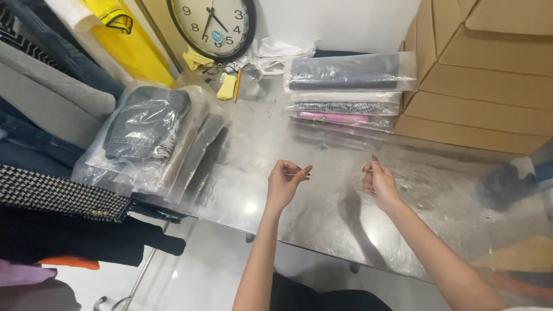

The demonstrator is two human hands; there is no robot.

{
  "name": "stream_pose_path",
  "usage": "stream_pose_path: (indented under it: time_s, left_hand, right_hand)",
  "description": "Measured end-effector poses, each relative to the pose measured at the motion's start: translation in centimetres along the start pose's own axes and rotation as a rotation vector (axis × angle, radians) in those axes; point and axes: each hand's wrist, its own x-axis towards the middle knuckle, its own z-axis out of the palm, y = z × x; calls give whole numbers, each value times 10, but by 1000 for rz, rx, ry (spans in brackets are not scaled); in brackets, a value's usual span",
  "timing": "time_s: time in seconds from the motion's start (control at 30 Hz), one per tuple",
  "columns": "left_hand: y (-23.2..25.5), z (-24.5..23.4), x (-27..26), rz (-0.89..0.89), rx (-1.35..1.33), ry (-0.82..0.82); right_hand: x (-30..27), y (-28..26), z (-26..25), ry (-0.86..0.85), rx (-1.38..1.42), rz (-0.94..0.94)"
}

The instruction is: Packaging clothing items into a box and tying a decorative ribbon around it

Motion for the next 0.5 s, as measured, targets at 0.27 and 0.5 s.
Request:
stream_pose_path:
  time_s: [0.27, 0.5]
  left_hand:
    - [19, 34, -12, -40, -80, -32]
    - [-9, 42, 16, -104, -78, -39]
  right_hand:
    - [-22, -8, -17, -8, 41, -18]
    - [-6, 0, -22, 25, 11, -18]
